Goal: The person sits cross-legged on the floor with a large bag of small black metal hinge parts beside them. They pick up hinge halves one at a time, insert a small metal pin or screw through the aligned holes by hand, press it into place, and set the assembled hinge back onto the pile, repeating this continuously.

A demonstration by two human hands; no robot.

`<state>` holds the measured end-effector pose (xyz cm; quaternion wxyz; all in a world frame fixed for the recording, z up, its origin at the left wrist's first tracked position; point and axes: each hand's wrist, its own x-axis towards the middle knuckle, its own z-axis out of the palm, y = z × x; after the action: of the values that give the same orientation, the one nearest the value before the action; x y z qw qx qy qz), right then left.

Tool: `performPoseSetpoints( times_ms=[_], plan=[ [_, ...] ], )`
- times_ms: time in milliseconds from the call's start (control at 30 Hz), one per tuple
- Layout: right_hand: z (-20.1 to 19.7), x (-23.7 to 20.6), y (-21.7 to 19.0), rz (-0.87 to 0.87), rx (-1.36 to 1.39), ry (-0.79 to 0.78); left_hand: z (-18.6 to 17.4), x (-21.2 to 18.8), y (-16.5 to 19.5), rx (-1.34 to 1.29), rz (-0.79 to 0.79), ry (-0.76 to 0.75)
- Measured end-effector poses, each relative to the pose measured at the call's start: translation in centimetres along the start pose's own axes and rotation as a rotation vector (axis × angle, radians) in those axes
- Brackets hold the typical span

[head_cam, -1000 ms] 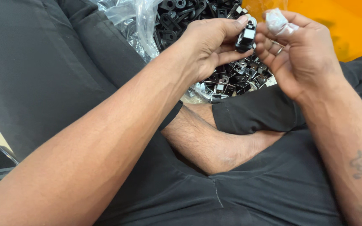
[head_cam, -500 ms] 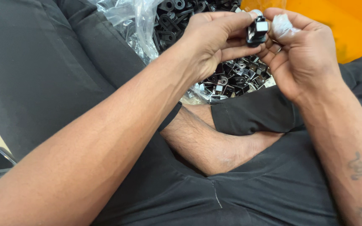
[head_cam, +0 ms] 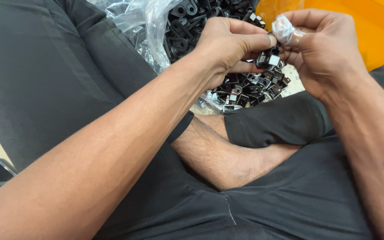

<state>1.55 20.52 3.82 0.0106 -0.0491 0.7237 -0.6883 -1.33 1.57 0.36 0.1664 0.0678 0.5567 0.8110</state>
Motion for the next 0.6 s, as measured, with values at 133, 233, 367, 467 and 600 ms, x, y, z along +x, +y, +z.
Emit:
performPoseSetpoints(
  times_ms=[133,233,367,467,600],
  plan=[
    [-0.1,0.7,0.1,0.016,-0.026,0.013,-0.6,0.0,0.7,0.071,-0.042,0.001],
    [-0.2,0.6,0.2,0.106,-0.005,-0.006,-0.5,-0.1,0.9,0.142,-0.093,0.036],
    [0.4,0.5,0.7,0.262,0.111,-0.031,-0.1,-0.8,0.7,0.031,-0.164,0.094],
    [0.9,0.3,0.8,0.273,0.336,0.032,-0.2,-1.3,0.6,-0.233,-0.162,0.052],
    [1.3,-0.8,0.9,0.217,0.404,0.055,0.7,-0.9,-0.3,-0.196,0.046,-0.018]
  ],
)
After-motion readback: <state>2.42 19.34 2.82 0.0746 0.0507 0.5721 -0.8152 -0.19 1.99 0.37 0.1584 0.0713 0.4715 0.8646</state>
